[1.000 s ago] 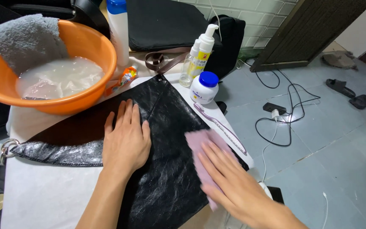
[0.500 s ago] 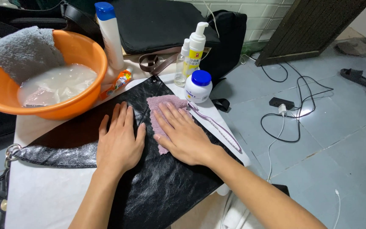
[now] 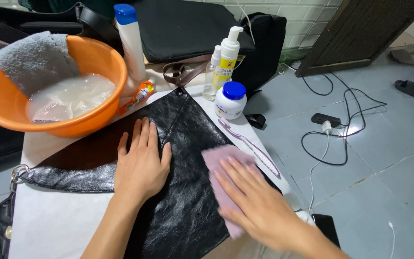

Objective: Cleaning a black leather piece by scrubbing it with a toothbrush and wiping it with a cloth dipped in cleaning solution.

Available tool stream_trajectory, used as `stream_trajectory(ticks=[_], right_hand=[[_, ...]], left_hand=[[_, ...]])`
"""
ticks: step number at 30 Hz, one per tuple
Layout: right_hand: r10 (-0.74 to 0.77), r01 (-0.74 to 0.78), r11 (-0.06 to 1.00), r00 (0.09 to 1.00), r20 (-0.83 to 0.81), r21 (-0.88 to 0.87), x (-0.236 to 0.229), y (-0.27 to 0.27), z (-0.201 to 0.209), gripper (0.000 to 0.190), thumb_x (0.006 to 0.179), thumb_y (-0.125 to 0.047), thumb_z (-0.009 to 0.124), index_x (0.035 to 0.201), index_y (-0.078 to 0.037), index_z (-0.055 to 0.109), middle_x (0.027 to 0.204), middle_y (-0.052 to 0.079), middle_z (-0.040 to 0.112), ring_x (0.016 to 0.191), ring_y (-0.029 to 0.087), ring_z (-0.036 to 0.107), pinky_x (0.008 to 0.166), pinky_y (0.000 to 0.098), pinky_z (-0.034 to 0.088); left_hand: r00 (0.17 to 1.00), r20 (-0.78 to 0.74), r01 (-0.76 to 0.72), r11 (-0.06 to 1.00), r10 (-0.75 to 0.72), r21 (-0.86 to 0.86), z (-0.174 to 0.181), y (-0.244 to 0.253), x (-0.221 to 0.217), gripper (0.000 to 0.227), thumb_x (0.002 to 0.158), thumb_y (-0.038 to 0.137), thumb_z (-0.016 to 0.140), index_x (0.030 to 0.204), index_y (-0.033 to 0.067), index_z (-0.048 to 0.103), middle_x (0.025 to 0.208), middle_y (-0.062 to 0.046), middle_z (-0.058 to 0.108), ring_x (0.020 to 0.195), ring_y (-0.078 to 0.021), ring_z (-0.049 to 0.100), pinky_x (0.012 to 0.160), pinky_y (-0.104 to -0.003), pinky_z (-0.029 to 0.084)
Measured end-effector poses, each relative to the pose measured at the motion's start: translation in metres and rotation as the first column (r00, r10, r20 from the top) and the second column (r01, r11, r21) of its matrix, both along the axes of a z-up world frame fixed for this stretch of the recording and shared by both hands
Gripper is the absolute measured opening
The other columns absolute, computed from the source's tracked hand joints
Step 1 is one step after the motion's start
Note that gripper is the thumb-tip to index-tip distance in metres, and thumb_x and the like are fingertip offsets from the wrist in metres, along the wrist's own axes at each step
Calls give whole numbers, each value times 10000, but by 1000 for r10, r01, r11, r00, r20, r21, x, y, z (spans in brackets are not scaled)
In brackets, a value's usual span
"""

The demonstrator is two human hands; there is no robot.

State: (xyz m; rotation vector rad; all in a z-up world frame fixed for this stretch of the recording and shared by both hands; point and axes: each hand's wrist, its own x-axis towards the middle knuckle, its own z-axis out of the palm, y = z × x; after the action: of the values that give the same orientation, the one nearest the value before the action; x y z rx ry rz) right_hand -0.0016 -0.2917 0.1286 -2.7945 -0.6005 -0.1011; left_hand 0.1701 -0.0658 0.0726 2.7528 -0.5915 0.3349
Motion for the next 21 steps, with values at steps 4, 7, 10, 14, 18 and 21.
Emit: stream_trajectory(ticks=[4,7,10,14,18,21], right_hand=[[46,-42,997,997,56,-63,72,10,-11,706,1071,-499,312,1587,-17,294,1678,219,198,1556,357,129,1225,485,67],[-6,13,998,994,113,-64,99,29,-19,700,1045,-469,378,1573,-15,316,1660,234,238,1556,341,156,1221,460,101],[-37,36,999,976,213,8,73,40,-12,607,1036,-297,407,1531,51,354,1621,279,312,1532,397,236,1207,485,197],[-45,39,998,990,133,47,6,18,-12,573,1049,-277,327,1562,-22,344,1669,185,263,1550,315,193,1233,463,122],[-168,162,974,985,23,158,-36,-14,-22,593,965,-235,490,1533,-69,447,1671,129,337,1547,289,266,1205,502,175],[-114,138,968,986,-121,210,-19,-13,-2,562,1023,-281,384,1535,-58,449,1673,97,343,1557,266,229,1196,449,147]], left_hand=[[1000,9,-7,1000,6,18,-6,-1,3,745,1000,476,360,1536,-41,327,1667,-180,279,1566,-265,193,1211,-533,148],[1000,0,-15,1000,15,27,-6,0,3,753,995,484,376,1535,-39,334,1661,-180,292,1567,-266,196,1215,-530,143],[1000,4,-27,999,27,22,-4,0,2,741,991,483,393,1527,-28,361,1659,-162,309,1565,-251,208,1218,-502,156],[1000,13,-20,1000,20,8,-3,-2,0,744,1007,489,377,1527,-43,356,1651,-180,319,1564,-247,215,1216,-503,158],[1000,24,15,996,-17,83,-5,-2,1,751,1018,469,331,1525,-83,309,1664,-237,246,1567,-311,173,1200,-568,146],[999,26,35,996,-37,83,-5,-2,1,736,1026,454,324,1505,-105,325,1656,-265,249,1568,-332,174,1190,-595,148]])
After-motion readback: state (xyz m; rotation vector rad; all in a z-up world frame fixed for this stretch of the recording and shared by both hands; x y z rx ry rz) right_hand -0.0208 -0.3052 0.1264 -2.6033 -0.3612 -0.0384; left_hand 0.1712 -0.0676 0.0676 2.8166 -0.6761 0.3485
